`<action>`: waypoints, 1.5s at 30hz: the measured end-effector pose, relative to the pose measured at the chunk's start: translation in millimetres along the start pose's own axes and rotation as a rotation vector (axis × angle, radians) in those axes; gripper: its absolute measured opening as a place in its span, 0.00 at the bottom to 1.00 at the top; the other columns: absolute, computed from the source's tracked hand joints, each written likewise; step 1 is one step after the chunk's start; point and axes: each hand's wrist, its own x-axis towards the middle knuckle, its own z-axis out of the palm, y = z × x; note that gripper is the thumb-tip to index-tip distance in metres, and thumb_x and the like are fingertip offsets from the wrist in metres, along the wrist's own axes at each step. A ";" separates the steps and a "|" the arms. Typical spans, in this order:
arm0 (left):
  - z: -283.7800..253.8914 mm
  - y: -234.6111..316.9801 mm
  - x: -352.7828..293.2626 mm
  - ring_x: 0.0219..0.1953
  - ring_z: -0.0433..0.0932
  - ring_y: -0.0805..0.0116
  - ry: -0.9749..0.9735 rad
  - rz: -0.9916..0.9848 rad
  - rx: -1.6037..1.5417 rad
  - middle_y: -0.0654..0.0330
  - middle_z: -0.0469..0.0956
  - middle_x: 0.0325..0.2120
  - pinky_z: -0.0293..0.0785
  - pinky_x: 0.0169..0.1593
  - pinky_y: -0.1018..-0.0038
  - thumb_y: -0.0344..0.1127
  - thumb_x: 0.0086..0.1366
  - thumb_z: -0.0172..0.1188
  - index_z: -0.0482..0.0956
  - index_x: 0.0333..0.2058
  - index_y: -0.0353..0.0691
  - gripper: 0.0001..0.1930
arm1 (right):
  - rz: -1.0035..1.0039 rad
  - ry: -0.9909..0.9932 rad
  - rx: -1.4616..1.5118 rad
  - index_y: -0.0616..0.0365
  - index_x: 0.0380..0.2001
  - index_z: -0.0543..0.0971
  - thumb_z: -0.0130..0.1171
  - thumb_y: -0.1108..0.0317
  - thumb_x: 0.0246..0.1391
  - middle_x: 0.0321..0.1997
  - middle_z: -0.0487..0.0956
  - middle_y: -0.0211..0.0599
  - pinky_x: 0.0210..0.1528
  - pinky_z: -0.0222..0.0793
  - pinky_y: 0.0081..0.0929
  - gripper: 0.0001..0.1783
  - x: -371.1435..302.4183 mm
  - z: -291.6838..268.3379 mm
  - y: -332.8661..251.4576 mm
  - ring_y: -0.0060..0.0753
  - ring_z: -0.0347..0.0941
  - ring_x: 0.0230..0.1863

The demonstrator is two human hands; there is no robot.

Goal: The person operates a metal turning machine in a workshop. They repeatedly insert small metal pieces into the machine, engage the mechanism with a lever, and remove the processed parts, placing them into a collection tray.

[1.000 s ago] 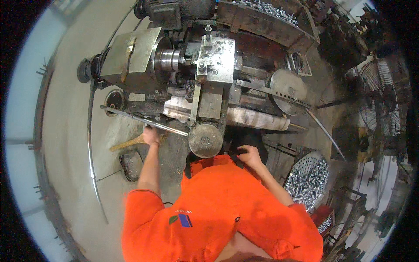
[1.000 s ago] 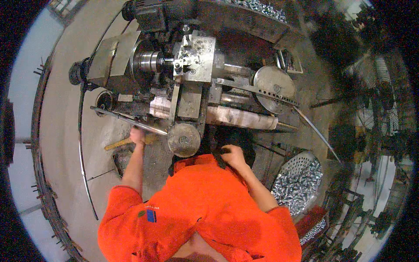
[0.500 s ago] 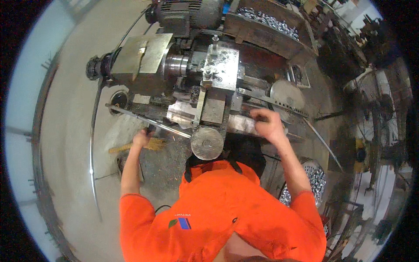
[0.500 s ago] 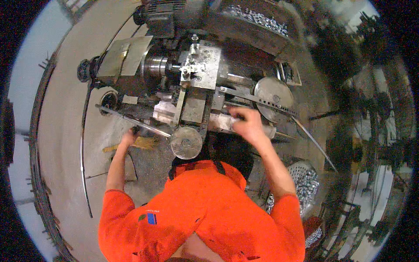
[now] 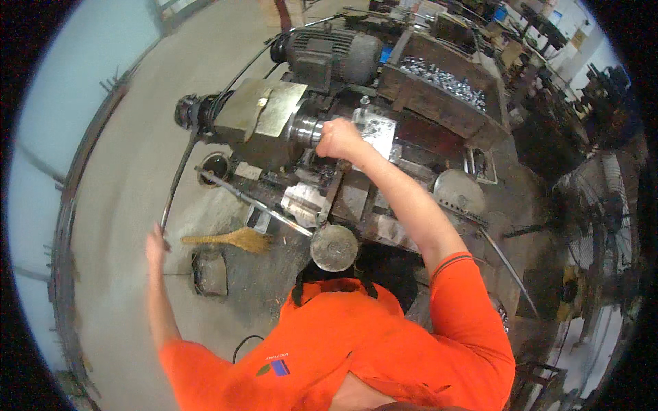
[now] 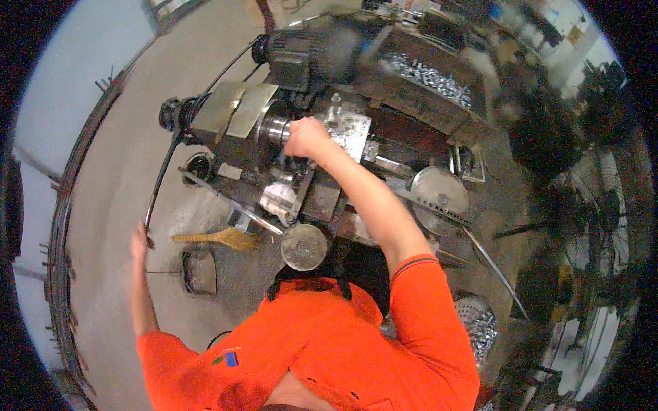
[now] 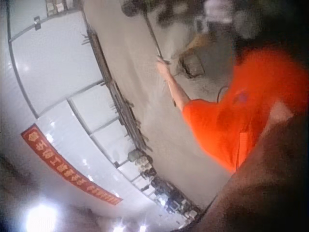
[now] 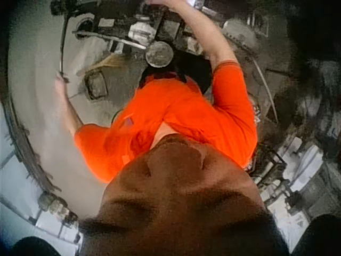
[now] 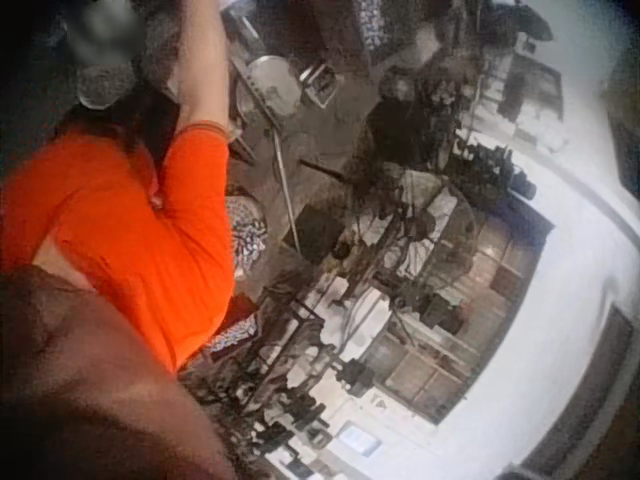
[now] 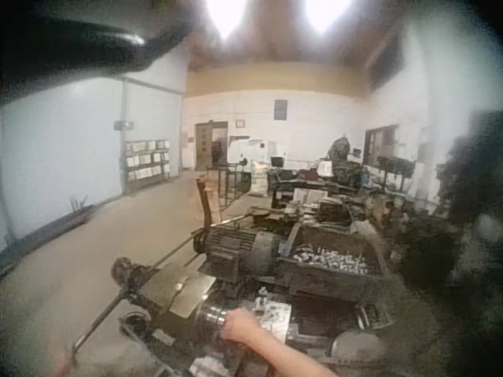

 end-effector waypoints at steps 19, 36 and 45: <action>46.1 74.0 -6.2 0.16 0.74 0.68 -0.516 0.156 -0.661 0.58 0.73 0.16 0.71 0.21 0.72 0.32 0.54 0.58 0.73 0.27 0.30 0.09 | 0.257 0.568 -0.115 0.49 0.39 0.79 0.56 0.65 0.30 0.53 0.67 0.56 0.52 0.64 0.39 0.24 -64.8 -106.9 120.1 0.56 0.66 0.51; 61.3 62.4 32.8 0.23 0.68 0.70 -0.802 -0.045 -0.951 0.61 0.69 0.21 0.69 0.27 0.72 0.37 0.60 0.56 0.72 0.39 0.39 0.11 | 1.133 0.748 0.297 0.59 0.33 0.80 0.57 0.65 0.34 0.33 0.80 0.42 0.40 0.69 0.26 0.18 -550.3 65.5 209.7 0.32 0.76 0.35; 95.7 33.1 70.5 0.24 0.69 0.70 -0.774 0.035 -0.883 0.62 0.69 0.19 0.67 0.31 0.71 0.39 0.56 0.59 0.70 0.44 0.36 0.19 | 1.684 0.027 -0.095 0.57 0.40 0.75 0.56 0.59 0.35 0.43 0.76 0.48 0.48 0.68 0.33 0.25 -645.2 109.8 245.3 0.43 0.73 0.45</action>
